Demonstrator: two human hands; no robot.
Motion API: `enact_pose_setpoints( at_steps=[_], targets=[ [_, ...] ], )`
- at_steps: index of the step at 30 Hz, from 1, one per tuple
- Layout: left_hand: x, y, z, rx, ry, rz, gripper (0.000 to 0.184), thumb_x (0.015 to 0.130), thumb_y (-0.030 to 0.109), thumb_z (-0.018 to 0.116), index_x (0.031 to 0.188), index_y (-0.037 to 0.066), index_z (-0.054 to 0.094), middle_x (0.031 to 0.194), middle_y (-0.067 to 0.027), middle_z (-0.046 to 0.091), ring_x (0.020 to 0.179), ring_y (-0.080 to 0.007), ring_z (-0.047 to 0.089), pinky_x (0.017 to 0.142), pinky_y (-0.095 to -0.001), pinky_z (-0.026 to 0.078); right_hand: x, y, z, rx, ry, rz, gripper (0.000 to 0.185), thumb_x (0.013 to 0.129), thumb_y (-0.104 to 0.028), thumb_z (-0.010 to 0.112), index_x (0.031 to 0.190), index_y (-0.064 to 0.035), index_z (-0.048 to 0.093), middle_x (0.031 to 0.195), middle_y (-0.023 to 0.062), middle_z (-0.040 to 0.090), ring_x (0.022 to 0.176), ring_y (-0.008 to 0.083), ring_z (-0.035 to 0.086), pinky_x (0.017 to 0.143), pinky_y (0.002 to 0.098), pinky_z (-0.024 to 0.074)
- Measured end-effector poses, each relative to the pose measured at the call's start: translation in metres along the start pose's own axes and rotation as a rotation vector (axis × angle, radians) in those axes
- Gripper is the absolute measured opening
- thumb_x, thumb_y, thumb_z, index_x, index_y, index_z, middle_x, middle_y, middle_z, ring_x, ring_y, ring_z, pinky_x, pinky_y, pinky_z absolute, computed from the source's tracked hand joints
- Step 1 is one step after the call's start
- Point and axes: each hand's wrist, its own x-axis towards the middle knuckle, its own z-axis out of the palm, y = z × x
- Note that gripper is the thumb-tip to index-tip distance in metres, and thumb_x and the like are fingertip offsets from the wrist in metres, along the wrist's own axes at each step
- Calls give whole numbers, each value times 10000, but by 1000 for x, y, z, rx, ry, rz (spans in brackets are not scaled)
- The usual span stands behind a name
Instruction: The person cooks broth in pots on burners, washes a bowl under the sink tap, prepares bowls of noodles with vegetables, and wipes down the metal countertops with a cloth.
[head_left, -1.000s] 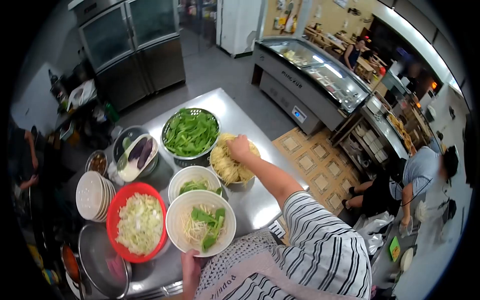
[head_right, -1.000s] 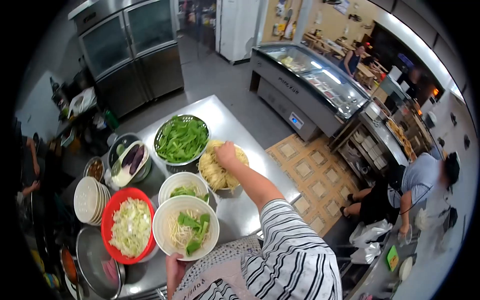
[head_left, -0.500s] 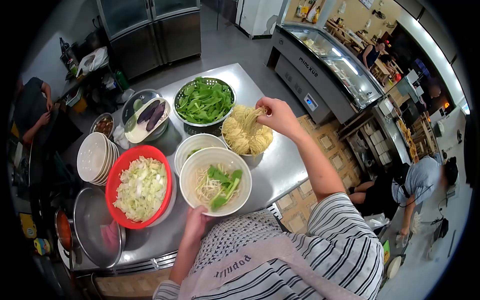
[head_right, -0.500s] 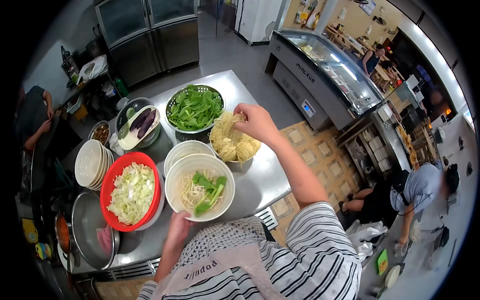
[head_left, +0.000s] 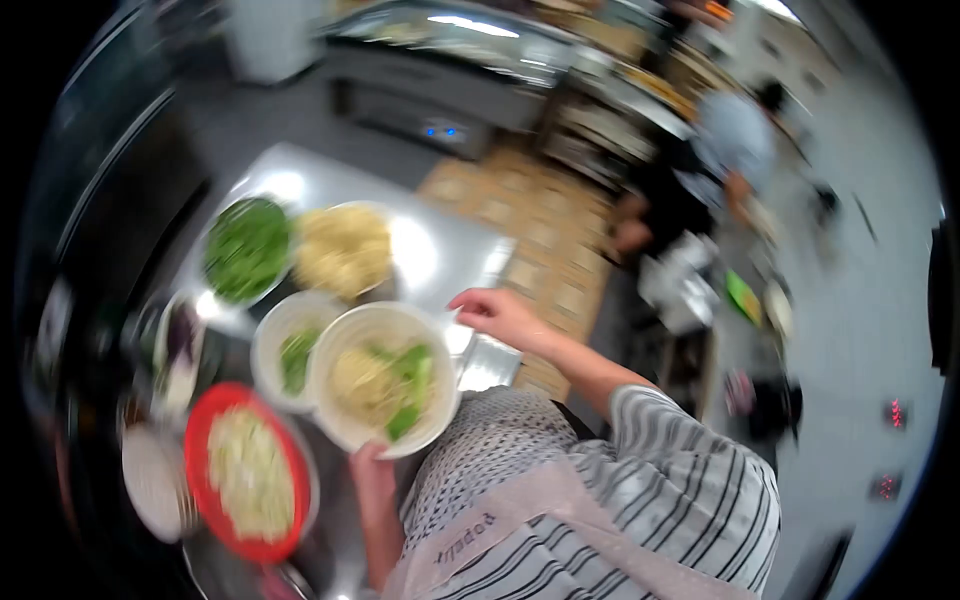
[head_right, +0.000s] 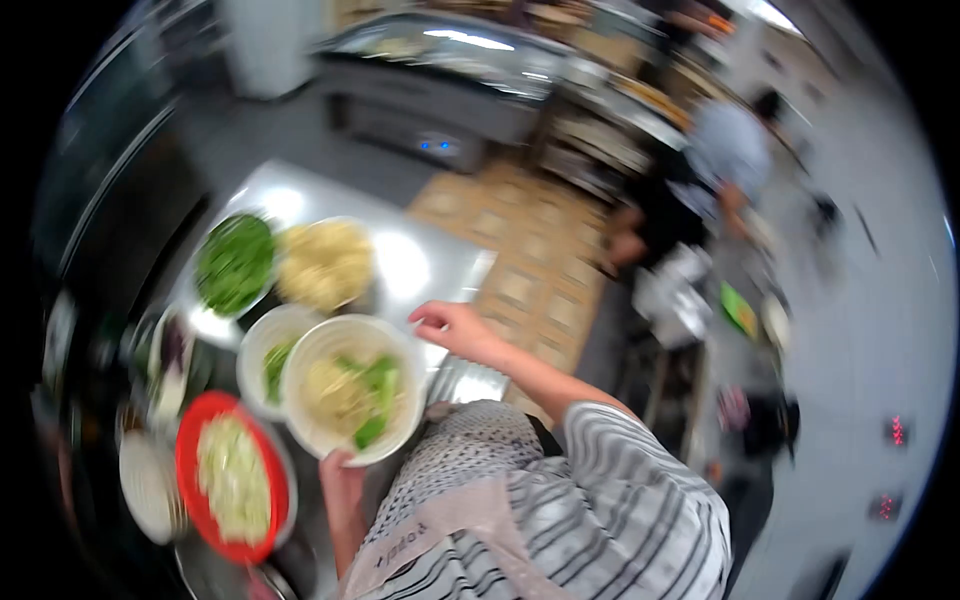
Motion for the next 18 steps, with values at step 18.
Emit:
enact_pose_setpoints(
  at_steps=[18],
  targets=[
    [2, -135, 46, 412, -404, -292, 207, 921, 88, 477, 1112, 17, 437, 1072, -124, 459, 993, -196, 434, 916, -319, 356, -505, 401, -188, -457, 1064, 1321, 486, 770, -400, 602, 1147, -95, 563, 1115, 255, 534, 1071, 412, 488, 894, 471, 416]
  ],
)
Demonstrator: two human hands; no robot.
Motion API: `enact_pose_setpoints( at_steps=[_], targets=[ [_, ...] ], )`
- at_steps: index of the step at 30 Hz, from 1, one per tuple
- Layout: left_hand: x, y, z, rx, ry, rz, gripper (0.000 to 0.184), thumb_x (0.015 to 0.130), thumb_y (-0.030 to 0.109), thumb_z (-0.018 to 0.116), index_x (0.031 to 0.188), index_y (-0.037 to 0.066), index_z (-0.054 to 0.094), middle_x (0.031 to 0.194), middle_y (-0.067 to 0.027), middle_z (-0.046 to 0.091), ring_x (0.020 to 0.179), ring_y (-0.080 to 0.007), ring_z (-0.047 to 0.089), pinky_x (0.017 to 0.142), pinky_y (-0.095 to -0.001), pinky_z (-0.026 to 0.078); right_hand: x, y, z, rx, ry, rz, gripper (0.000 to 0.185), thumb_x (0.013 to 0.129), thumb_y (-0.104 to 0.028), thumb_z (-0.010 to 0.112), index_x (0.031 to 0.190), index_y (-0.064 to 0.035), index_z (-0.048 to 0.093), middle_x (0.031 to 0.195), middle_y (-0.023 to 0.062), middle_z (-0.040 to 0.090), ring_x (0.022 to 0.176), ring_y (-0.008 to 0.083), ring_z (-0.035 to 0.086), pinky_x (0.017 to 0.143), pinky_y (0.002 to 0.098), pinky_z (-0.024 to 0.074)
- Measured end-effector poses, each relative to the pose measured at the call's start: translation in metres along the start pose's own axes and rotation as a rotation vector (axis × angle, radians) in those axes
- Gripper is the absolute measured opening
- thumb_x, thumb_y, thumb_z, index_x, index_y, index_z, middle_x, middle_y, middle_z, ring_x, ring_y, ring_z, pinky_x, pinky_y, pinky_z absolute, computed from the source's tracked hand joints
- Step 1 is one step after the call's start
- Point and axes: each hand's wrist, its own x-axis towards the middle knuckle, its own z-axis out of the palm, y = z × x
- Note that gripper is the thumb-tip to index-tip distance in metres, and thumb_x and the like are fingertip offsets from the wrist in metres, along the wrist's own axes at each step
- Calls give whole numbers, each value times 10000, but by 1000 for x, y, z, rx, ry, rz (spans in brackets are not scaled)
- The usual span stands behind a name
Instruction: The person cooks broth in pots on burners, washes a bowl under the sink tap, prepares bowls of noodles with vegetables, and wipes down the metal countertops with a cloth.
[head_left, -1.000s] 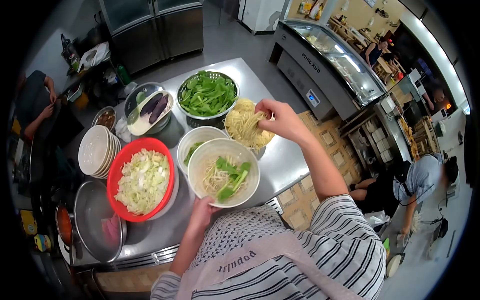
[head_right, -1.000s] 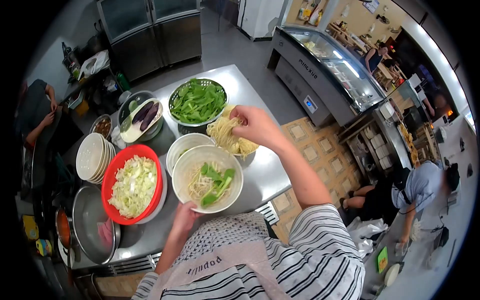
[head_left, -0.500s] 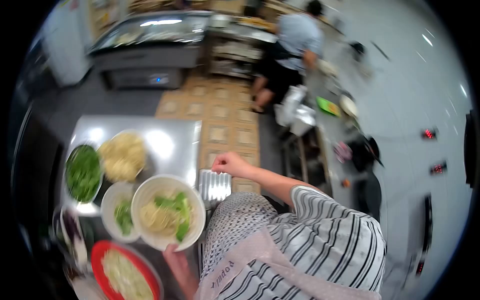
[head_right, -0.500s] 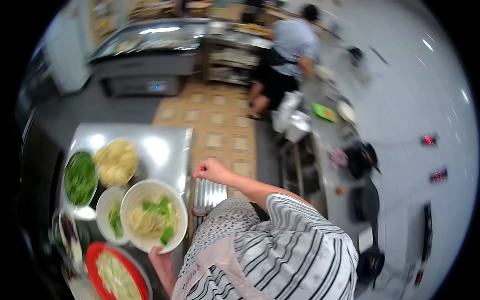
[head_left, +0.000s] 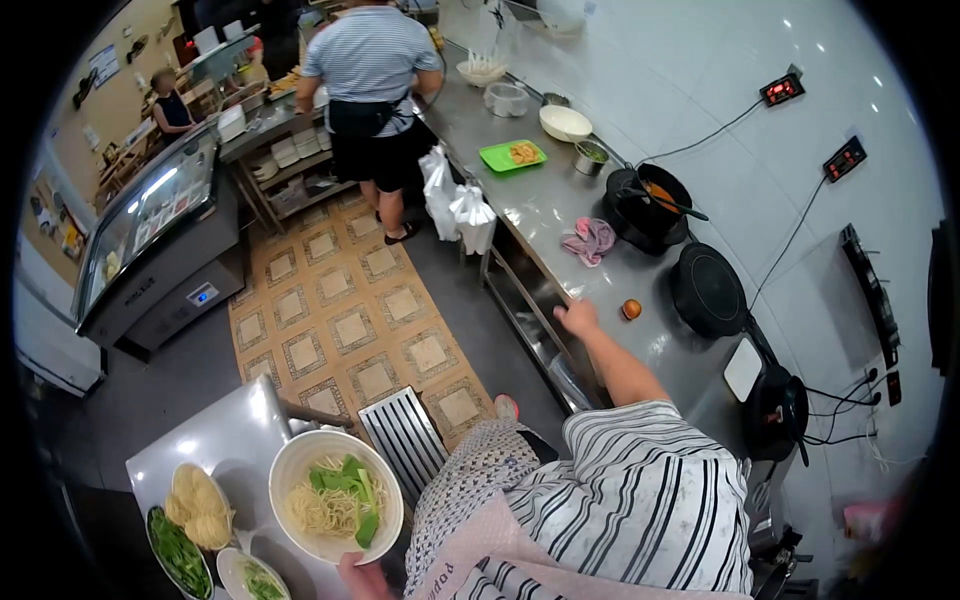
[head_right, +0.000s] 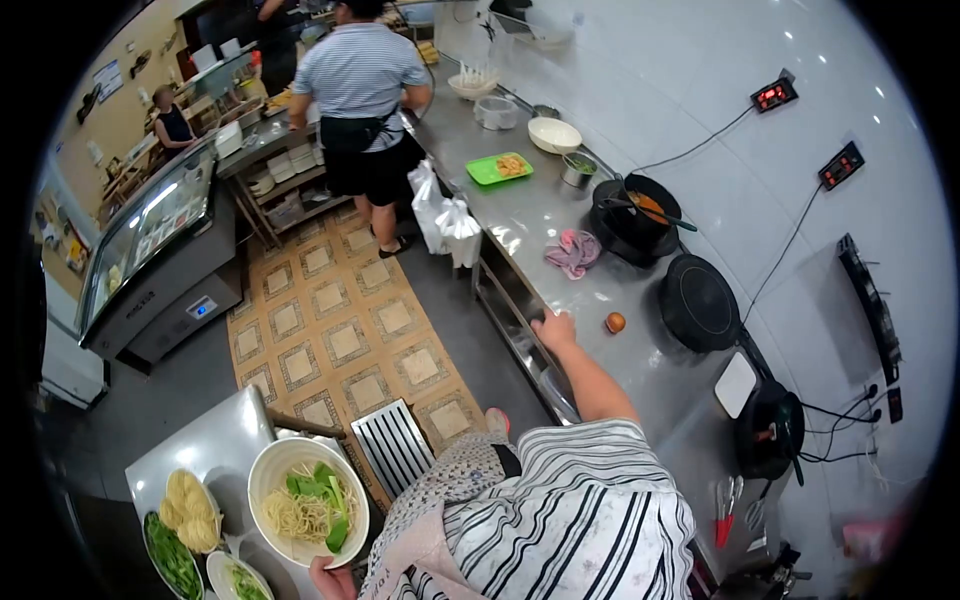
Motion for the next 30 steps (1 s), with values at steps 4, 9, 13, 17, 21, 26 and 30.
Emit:
enact_pose_setpoints(
  at_steps=[4, 9, 13, 17, 21, 26, 30],
  targets=[
    [34, -36, 104, 602, -63, 136, 273, 898, 62, 528, 1137, -16, 421, 1130, -163, 454, 1042, -220, 437, 915, -316, 360, 130, 30, -42, -47, 239, 60, 669, 769, -492, 600, 1325, -175, 405, 1321, 227, 357, 1115, 396, 433, 912, 452, 397],
    [95, -96, 253, 180, 45, -189, 420, 826, 199, 531, 1182, -7, 446, 1163, -128, 490, 1002, -221, 492, 818, -343, 429, 218, 65, -24, -151, 221, 211, 775, 752, -543, 605, 1381, -175, 340, 1325, 201, 372, 1105, 388, 438, 930, 434, 372],
    [132, -122, 378, 169, -106, -343, 630, 629, 30, 474, 1254, 10, 395, 1227, -130, 501, 1069, -262, 544, 855, -367, 502, 247, 89, -8, -111, 133, 61, 655, 699, -476, 666, 1215, -124, 469, 1233, 161, 416, 1090, 343, 436, 896, 421, 384],
    [179, -160, 472, 279, -205, -423, 533, 630, 22, 474, 1158, -42, 439, 1080, -137, 562, 960, -262, 586, 812, -371, 523, 257, 95, -14, -98, 133, -68, 524, 666, -398, 697, 1056, -104, 508, 1151, 147, 430, 1069, 323, 434, 875, 430, 392],
    [262, -210, 514, 435, -432, -582, 446, 643, 22, 472, 1076, -82, 452, 985, -154, 563, 837, -270, 595, 696, -355, 533, 237, 93, -16, 21, 189, -25, 675, 652, -402, 692, 1200, -83, 460, 1261, 174, 389, 1099, 344, 418, 897, 460, 375],
    [308, -250, 628, 536, -550, -690, 444, 663, 33, 472, 1084, -106, 446, 965, -181, 563, 826, -281, 597, 664, -353, 534, 194, 144, -55, 701, 18, 222, 660, 704, -444, 677, 1227, -85, 494, 1190, 164, 495, 1041, 263, 517, 808, 372, 435],
    [413, -317, 660, 646, -696, -935, 521, 674, 25, 481, 1176, -88, 397, 942, -167, 564, 756, -262, 608, 689, -370, 556, 198, 201, -170, 1850, 425, 664, 378, 830, -470, 586, 820, -93, 560, 697, 31, 600, 534, 117, 563, 479, 220, 445]
  ],
)
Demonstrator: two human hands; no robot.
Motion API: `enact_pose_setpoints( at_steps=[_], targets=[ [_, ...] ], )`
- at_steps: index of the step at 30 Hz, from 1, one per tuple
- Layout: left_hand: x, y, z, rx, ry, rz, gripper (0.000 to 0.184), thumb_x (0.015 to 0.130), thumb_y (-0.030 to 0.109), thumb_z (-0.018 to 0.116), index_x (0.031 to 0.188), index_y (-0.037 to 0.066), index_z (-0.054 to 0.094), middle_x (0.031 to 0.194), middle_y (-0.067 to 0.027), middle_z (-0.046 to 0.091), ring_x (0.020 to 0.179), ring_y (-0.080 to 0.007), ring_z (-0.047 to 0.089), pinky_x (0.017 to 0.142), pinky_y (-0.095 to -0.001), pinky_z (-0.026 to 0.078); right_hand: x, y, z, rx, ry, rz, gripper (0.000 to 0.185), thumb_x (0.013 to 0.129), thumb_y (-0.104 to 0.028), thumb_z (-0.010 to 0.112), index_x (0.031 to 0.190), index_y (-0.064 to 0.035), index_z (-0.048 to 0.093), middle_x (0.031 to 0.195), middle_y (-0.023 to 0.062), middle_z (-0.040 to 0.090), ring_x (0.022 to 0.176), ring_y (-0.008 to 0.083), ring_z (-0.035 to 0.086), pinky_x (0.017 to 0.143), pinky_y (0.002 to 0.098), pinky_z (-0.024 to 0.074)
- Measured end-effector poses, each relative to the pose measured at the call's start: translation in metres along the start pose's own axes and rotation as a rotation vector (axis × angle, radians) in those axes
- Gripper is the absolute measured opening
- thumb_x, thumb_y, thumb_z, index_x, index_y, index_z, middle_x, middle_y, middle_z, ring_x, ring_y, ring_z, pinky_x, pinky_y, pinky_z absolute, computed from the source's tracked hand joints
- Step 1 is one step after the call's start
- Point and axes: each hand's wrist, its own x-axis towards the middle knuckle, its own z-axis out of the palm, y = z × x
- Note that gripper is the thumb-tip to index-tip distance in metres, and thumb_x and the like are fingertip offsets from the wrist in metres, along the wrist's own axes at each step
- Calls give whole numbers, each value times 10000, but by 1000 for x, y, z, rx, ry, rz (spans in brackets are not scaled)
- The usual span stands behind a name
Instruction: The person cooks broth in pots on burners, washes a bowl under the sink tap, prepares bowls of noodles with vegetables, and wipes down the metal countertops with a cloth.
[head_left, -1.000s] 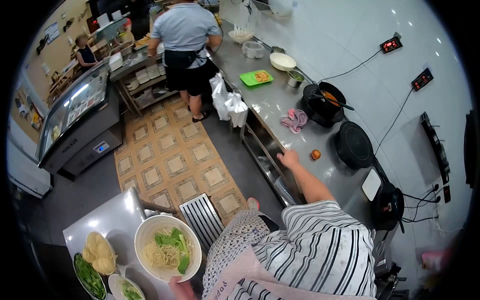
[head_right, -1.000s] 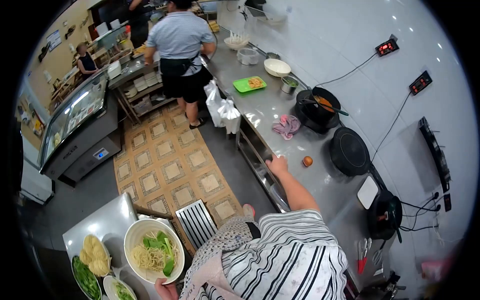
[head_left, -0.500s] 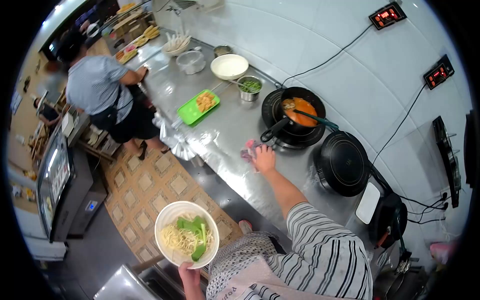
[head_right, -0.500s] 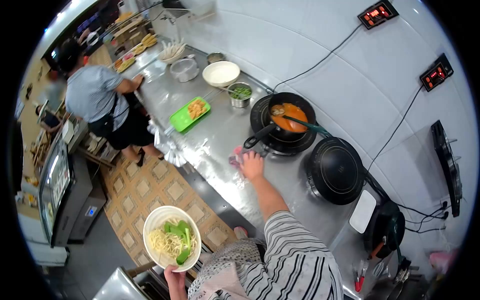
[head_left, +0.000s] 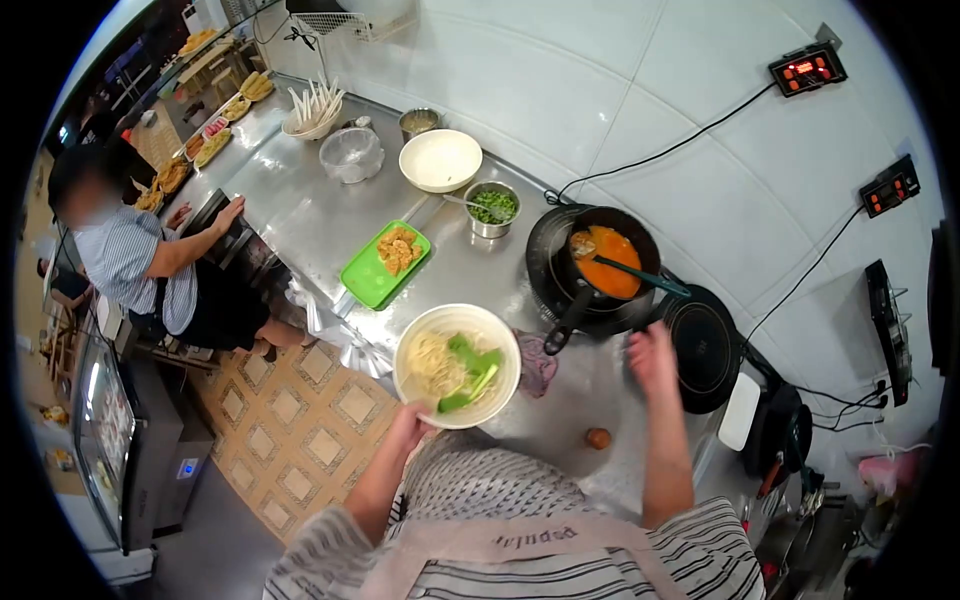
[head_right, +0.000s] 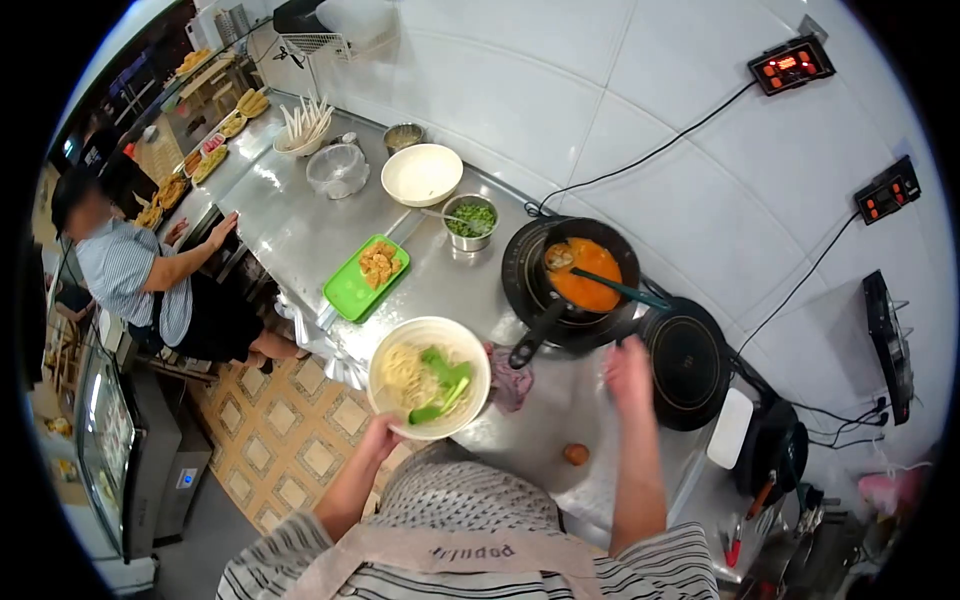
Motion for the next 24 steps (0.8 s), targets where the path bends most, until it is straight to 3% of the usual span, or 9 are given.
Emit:
enact_pose_setpoints(
  at_steps=[2, 4, 6, 7, 10, 12, 14, 16, 24],
  targets=[
    [20, 36, 7, 172, -94, -35, 533, 674, 20, 479, 1191, -75, 391, 935, -149, 564, 742, -245, 606, 688, -356, 557, 34, -40, -9, 100, 211, -5, 478, 783, -556, 607, 647, -100, 563, 578, -5, 563, 492, 91, 515, 440, 196, 406],
    [41, 65, 21, 288, -154, -46, 539, 674, 10, 472, 1201, -63, 387, 931, -137, 564, 734, -230, 606, 674, -343, 557, 34, -65, 32, 180, 203, -163, 381, 846, -466, 582, 860, -85, 593, 535, -37, 465, 450, 74, 417, 395, 200, 299],
    [53, 87, 31, 364, -159, -57, 540, 675, -6, 461, 1208, -50, 384, 931, -130, 565, 731, -216, 608, 648, -330, 557, 46, -74, 44, -71, 172, -283, 246, 867, -326, 589, 1004, -122, 598, 549, -40, 434, 463, 62, 387, 404, 192, 281],
    [61, 93, 32, 397, -121, -72, 384, 681, 12, 485, 1054, -84, 483, 893, -131, 580, 674, -214, 615, 629, -309, 551, 38, -79, 61, -258, 162, -309, 236, 859, -297, 606, 1007, -112, 611, 553, -38, 446, 474, 60, 409, 411, 186, 290],
    [73, 104, 41, 366, -191, -155, 381, 724, 32, 484, 1094, -61, 483, 958, -146, 582, 762, -215, 623, 695, -326, 549, 23, -72, 107, -699, 186, -425, 284, 831, -222, 642, 1068, -72, 602, 599, 28, 559, 525, 108, 521, 456, 229, 384],
    [90, 108, 35, 335, -312, -212, 432, 780, 72, 483, 1195, -31, 426, 1059, -159, 575, 899, -227, 612, 771, -336, 532, 23, -62, 110, -1214, 92, -923, 332, 817, -192, 637, 1116, -59, 582, 752, 104, 636, 624, 197, 599, 564, 305, 465],
    [75, 116, 49, 254, -286, -169, 459, 802, 95, 479, 1238, -18, 388, 1099, -160, 566, 945, -236, 604, 799, -345, 525, 5, -65, 131, -1532, 56, -1050, 344, 804, -157, 627, 1132, -72, 567, 828, 128, 614, 700, 269, 597, 652, 372, 475],
    [78, 123, 39, 280, -364, -94, 592, 811, 134, 506, 1355, 75, 281, 1280, -117, 461, 1061, -218, 547, 842, -349, 500, -5, -64, 130, -1810, -9, -989, 379, 761, -97, 618, 1134, -71, 555, 800, 102, 550, 744, 265, 567, 655, 373, 469],
    [41, 143, 33, 269, -72, 111, 595, 838, 212, 509, 1368, 79, 273, 1296, -137, 453, 1084, -244, 526, 924, -374, 428, -38, -62, 98, -1907, -62, -998, 364, 720, -68, 624, 1082, -61, 581, 742, 83, 491, 724, 247, 541, 637, 360, 464]
  ],
)
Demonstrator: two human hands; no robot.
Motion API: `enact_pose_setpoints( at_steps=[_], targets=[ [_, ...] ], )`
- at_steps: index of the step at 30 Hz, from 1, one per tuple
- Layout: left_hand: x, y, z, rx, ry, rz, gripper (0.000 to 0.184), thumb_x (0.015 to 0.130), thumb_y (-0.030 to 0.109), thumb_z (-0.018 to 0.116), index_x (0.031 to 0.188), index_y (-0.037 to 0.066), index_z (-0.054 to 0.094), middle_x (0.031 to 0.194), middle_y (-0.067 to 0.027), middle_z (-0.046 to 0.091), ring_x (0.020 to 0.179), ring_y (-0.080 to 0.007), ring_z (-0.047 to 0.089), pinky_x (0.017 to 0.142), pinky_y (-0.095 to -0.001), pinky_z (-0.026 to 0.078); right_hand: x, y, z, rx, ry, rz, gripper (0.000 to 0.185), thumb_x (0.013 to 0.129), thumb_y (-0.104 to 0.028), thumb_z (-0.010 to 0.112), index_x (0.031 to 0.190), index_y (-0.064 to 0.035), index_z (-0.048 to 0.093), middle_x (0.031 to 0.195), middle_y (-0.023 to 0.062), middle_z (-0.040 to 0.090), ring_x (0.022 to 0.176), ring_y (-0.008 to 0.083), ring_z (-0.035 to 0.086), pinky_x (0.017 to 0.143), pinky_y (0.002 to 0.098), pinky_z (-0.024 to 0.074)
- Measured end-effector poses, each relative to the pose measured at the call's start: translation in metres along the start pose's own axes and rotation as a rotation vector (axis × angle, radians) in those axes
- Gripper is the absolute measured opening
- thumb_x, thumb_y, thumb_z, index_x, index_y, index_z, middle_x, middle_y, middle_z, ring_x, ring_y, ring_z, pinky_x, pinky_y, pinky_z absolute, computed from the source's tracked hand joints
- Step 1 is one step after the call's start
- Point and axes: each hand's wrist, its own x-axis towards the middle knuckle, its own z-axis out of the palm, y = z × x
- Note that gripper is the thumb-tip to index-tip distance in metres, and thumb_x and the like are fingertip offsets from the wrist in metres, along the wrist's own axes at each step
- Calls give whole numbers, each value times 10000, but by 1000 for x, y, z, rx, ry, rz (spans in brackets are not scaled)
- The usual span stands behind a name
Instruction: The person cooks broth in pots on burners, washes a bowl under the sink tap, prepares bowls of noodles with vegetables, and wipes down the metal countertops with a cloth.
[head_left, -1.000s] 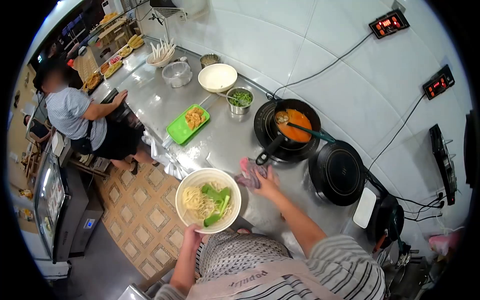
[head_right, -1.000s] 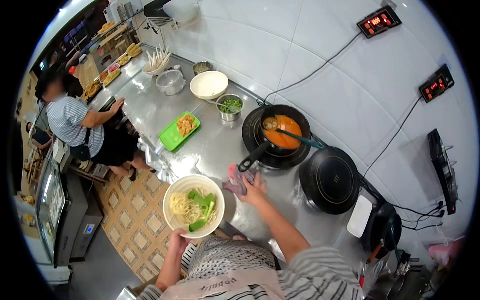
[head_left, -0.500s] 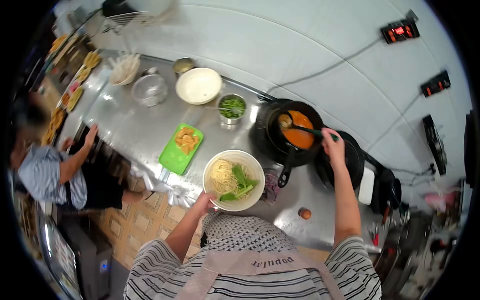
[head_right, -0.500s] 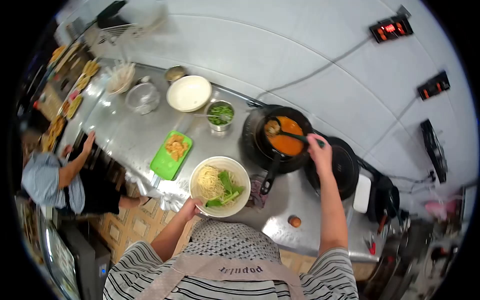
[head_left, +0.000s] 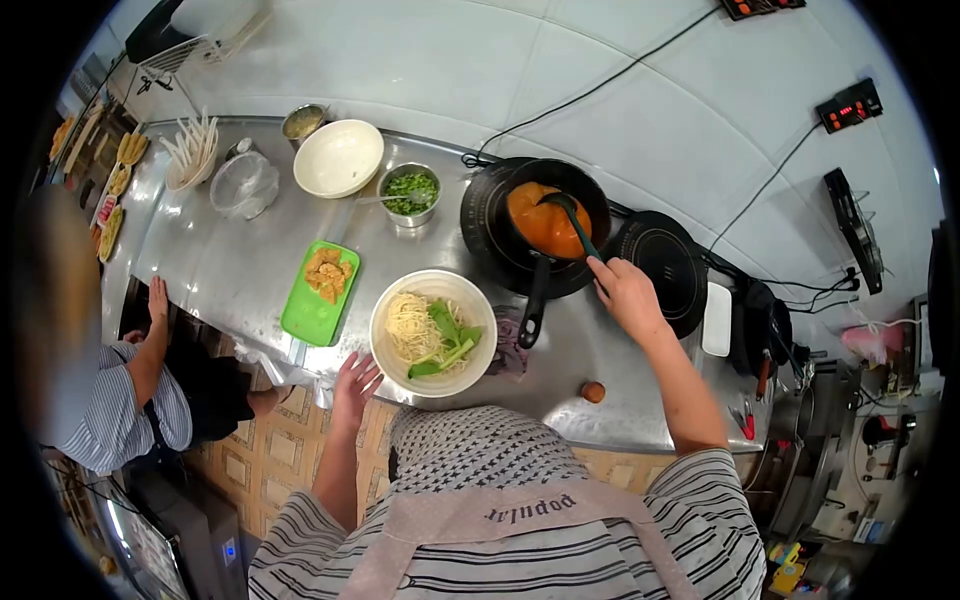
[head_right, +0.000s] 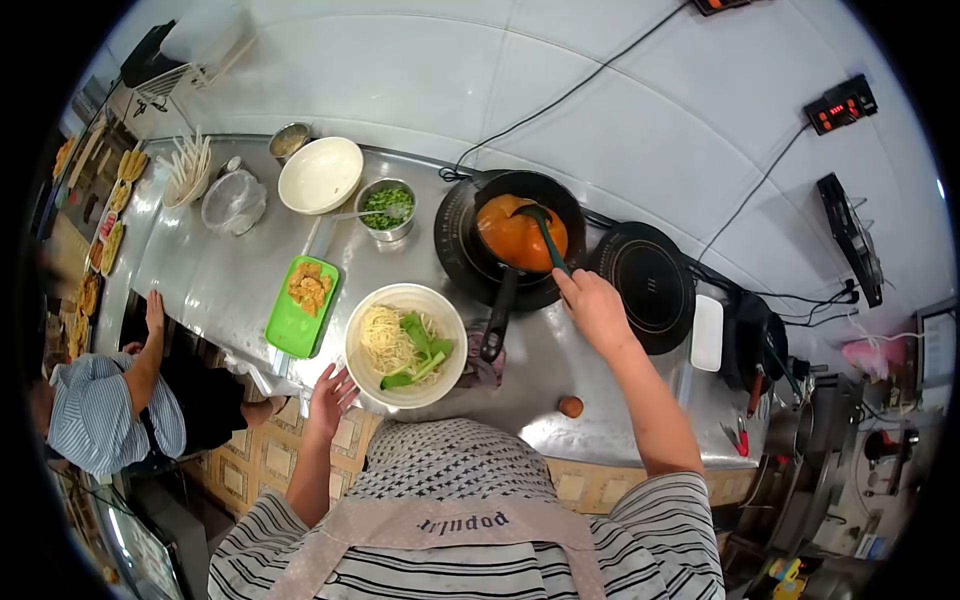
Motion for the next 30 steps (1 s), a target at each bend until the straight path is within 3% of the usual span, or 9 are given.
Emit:
enact_pose_setpoints(
  at_steps=[4, 5, 8, 13, 16, 23, 26, 29, 30],
  targets=[
    [-6, -9, 6, 64, 272, 143, 473, 837, 227, 519, 1272, 74, 415, 1168, -99, 516, 932, -181, 549, 785, -303, 437, -20, -5, -17, 68, 7, 37, 313, 744, -107, 646, 1051, -68, 600, 737, 79, 502, 710, 245, 554, 618, 350, 471],
    [-5, -12, 11, 23, 349, 215, 404, 836, 219, 524, 1210, 77, 476, 1055, -64, 535, 836, -136, 530, 701, -273, 416, -24, -6, -20, 93, 9, 43, 307, 747, -110, 645, 1048, -66, 601, 741, 79, 505, 708, 245, 557, 615, 350, 472],
    [-8, -9, 31, -4, 384, 297, 387, 835, 205, 528, 1199, 79, 485, 1001, -44, 535, 809, -119, 520, 681, -257, 407, -33, -10, -24, 160, 40, 57, 285, 752, -114, 645, 1031, -67, 611, 748, 77, 512, 705, 242, 564, 611, 347, 473],
    [-26, 0, 80, 164, 188, 375, 328, 858, 190, 521, 1160, 62, 499, 918, -17, 534, 753, -93, 521, 641, -224, 409, -34, -10, -29, 240, 138, 135, 276, 742, -112, 657, 1015, -87, 621, 744, 77, 515, 677, 245, 561, 593, 350, 473],
    [-28, -8, 103, 373, 81, 479, 281, 864, 164, 501, 1135, 89, 511, 937, -13, 548, 797, -101, 527, 679, -242, 427, -13, -12, -12, 202, 286, 66, 299, 722, -76, 656, 1018, -93, 619, 744, 84, 506, 665, 255, 556, 577, 355, 471],
    [-13, -27, 192, 437, -366, 167, 331, 909, 236, 494, 1183, 53, 471, 1043, -69, 542, 924, -156, 552, 777, -294, 481, 3, 13, 49, -7, 201, -164, 379, 684, -41, 588, 1063, -51, 582, 756, 95, 475, 723, 260, 516, 619, 369, 448],
    [-10, -26, 232, 312, -404, -19, 371, 919, 309, 485, 1178, 44, 465, 1040, -84, 557, 916, -182, 575, 770, -328, 504, 2, 18, 51, -33, 150, -153, 352, 713, -53, 588, 1065, -50, 583, 757, 96, 479, 726, 257, 521, 630, 376, 453],
    [10, -26, 260, 227, -463, -247, 404, 915, 373, 482, 1149, 43, 475, 1047, -94, 574, 854, -204, 602, 747, -354, 524, -2, 22, 33, 25, 102, -119, 319, 748, -82, 597, 1063, -36, 580, 779, 101, 499, 755, 266, 536, 656, 383, 461],
    [20, -32, 267, 186, -443, -306, 415, 904, 415, 490, 1120, 61, 484, 1008, -89, 589, 788, -204, 612, 631, -339, 529, -4, 23, 22, 49, 81, -103, 307, 757, -91, 600, 1057, -31, 581, 788, 102, 507, 767, 271, 541, 666, 383, 463]
  ],
)
